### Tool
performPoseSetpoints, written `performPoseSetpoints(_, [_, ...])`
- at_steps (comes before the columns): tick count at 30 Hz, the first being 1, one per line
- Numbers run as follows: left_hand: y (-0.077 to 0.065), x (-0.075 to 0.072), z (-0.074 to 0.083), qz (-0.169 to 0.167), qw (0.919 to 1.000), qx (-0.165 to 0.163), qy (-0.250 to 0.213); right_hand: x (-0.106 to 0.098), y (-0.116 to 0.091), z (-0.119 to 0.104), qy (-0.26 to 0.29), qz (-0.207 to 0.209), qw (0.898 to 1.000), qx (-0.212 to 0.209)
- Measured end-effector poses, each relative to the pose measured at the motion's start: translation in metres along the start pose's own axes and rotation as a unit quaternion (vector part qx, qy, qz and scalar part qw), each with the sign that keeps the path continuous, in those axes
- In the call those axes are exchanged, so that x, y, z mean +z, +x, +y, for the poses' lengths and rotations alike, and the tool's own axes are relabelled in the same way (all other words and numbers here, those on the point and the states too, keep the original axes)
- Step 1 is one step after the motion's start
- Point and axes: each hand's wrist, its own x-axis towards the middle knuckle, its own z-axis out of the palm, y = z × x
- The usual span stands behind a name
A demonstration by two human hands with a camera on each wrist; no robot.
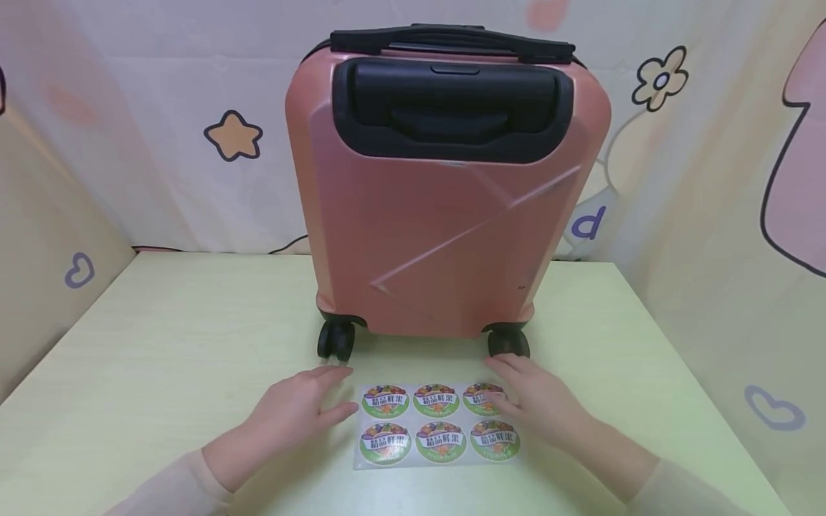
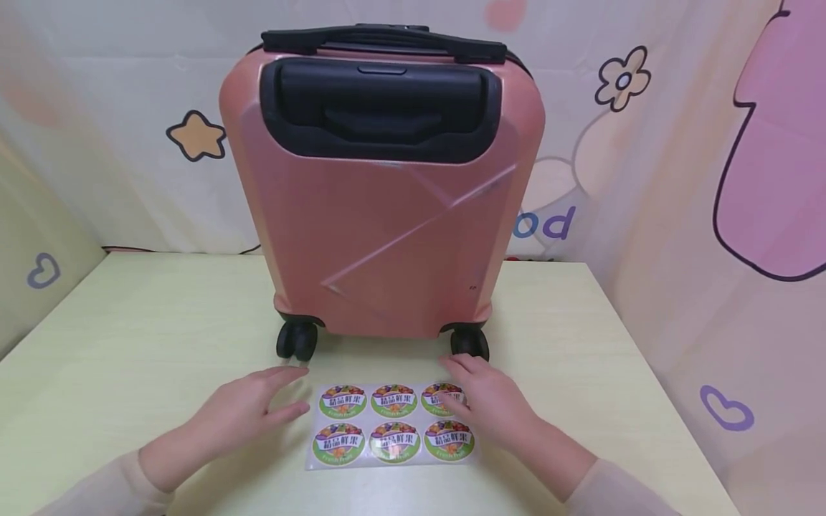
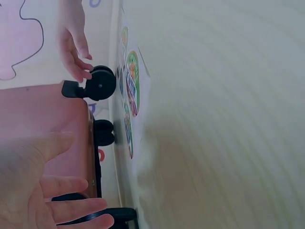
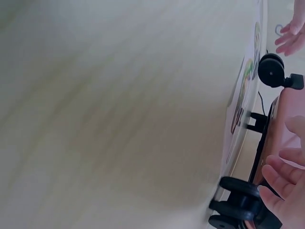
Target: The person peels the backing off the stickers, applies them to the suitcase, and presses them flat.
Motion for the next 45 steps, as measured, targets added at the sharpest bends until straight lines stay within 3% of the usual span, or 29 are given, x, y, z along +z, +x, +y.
performPoseSetpoints(5, [0.001, 0.004, 0.004, -0.011, 0.9999, -0.001, 0.001, 0.003, 0.003, -0.008, 0.009, -0.029, 1.0, 0.0])
performPoseSetpoints(21, [0.016, 0.017, 0.004, -0.029, 0.9973, -0.005, 0.067, 0.017, 0.012, -0.025, 0.013, -0.038, 0.997, -0.06])
performPoseSetpoints(33, [0.028, 0.027, 0.003, -0.049, 0.9925, -0.012, 0.112, 0.019, 0.022, -0.037, 0.017, -0.097, 0.995, -0.036])
performPoseSetpoints(45, [0.03, 0.026, 0.008, -0.056, 0.9889, -0.005, 0.137, 0.024, 0.026, -0.039, 0.031, -0.137, 0.99, -0.029])
